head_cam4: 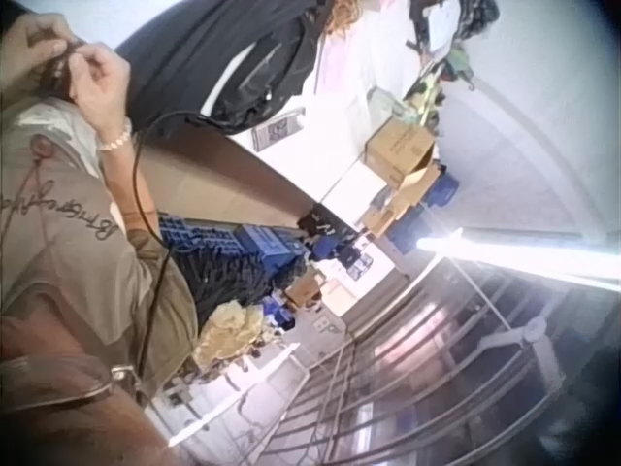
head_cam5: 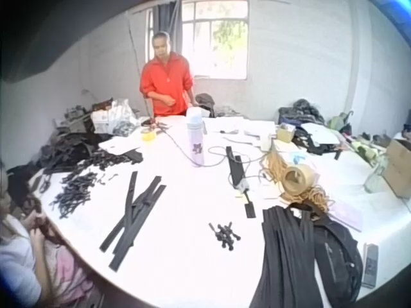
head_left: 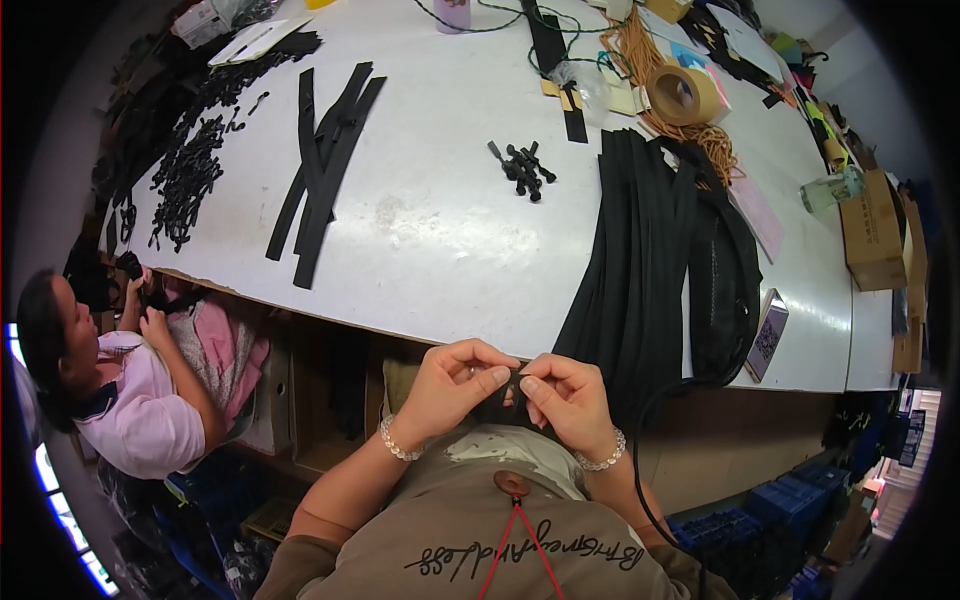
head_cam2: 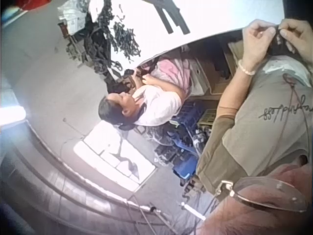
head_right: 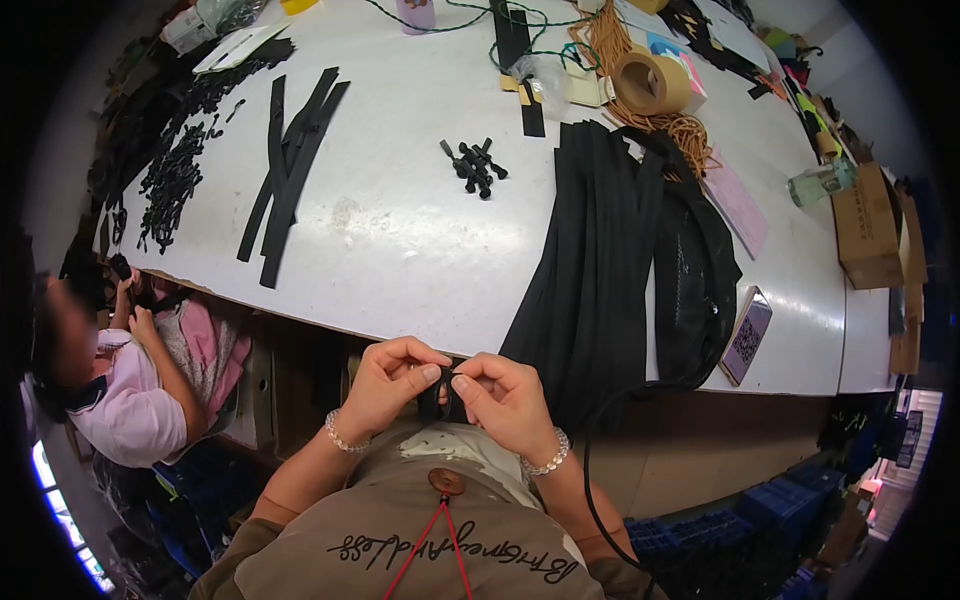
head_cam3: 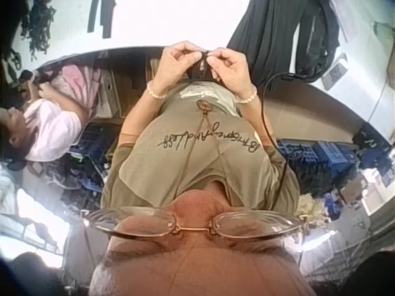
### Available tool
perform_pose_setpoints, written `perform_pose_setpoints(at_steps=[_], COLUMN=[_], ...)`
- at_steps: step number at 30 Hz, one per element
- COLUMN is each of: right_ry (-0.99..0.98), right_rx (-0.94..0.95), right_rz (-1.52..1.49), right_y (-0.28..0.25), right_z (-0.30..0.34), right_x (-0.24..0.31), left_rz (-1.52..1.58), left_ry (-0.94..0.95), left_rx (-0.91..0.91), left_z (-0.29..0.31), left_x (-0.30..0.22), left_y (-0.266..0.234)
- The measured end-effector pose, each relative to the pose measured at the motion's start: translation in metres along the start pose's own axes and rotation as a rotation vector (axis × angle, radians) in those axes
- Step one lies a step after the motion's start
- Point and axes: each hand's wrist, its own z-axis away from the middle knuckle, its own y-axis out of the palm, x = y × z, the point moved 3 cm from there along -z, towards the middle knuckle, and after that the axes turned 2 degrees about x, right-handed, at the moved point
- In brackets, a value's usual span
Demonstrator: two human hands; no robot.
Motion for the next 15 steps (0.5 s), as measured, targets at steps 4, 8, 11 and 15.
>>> perform_pose_setpoints(at_steps=[4,8,11,15], right_ry=[-0.090,-0.172,-0.283,-0.362], right_rx=[-0.044,-0.069,-0.082,-0.098], right_rz=[0.088,0.254,0.454,0.551], right_y=[0.000,-0.003,0.003,0.009], right_z=[0.003,0.005,0.005,0.008], right_x=[-0.001,0.000,0.013,0.019], left_rz=[0.013,0.014,-0.018,-0.042], left_ry=[0.019,0.038,0.042,0.072], left_rx=[0.029,0.041,0.002,0.033], left_z=[0.002,0.003,0.006,0.008], left_x=[0.002,-0.001,0.000,-0.004], left_y=[0.000,0.001,-0.001,-0.001])
